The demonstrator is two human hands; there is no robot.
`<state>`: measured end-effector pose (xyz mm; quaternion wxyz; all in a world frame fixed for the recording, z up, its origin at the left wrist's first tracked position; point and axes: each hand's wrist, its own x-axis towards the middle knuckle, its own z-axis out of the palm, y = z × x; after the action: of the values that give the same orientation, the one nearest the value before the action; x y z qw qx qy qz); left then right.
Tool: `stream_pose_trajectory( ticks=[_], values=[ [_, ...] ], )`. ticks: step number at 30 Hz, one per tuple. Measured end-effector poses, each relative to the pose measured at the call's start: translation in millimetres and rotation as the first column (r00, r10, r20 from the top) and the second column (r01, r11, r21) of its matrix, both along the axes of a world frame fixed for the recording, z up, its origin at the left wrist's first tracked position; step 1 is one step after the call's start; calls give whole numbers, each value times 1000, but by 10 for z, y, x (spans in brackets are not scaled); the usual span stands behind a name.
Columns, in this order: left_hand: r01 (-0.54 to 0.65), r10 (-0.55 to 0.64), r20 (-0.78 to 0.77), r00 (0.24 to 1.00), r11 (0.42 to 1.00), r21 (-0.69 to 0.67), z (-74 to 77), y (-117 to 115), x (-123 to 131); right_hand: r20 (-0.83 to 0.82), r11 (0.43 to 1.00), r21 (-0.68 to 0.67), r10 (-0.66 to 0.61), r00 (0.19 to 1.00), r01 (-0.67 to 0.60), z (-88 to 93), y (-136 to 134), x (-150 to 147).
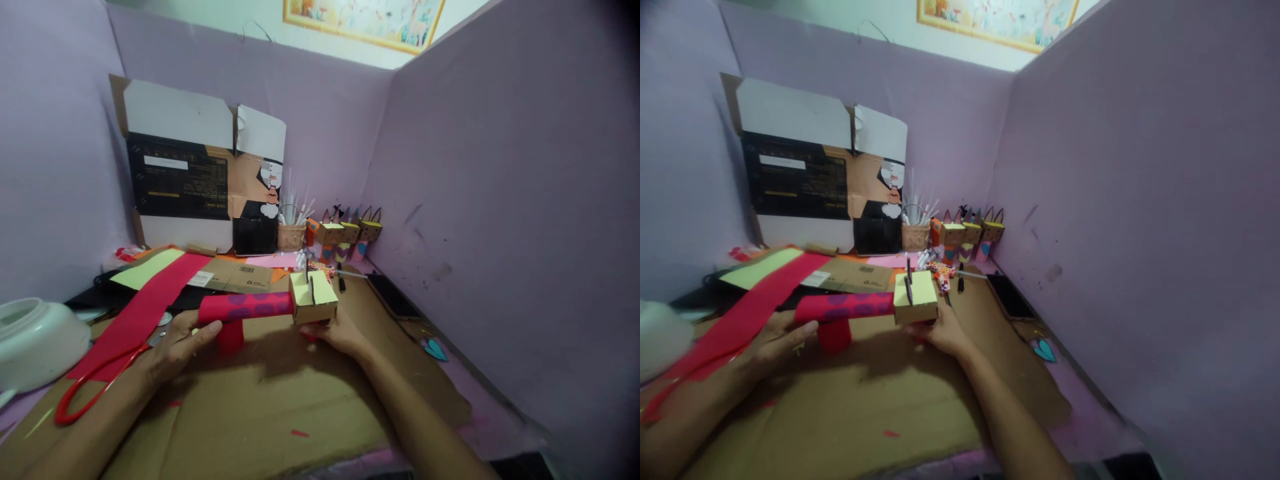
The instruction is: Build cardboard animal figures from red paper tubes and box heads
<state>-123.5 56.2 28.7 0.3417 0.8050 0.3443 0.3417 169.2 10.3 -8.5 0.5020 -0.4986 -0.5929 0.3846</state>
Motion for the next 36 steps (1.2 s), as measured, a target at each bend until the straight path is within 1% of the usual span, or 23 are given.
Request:
stream_pose_trajectory(
  ticks=[7,14,25,30,36],
  values=[
    [-21,21,-35,999,1000,-19,14,-11,-6,-4,999,41,-5,1000,5,-9,3,7],
    [-27,27,7,1000,999,-30,48,-47,23,19,999,37,-1,1000,1,-35,19,17],
    [5,-5,15,1000,1000,-1,30,-31,30,45,1000,-6,-10,999,11,-19,4,19],
    [16,-15,30,999,1000,-25,37,-42,32,54,1000,-1,-15,998,15,-9,-3,19],
    [25,-25,22,999,999,-22,50,-55,32,54,1000,-1,-9,998,9,7,-12,4]
  ],
)
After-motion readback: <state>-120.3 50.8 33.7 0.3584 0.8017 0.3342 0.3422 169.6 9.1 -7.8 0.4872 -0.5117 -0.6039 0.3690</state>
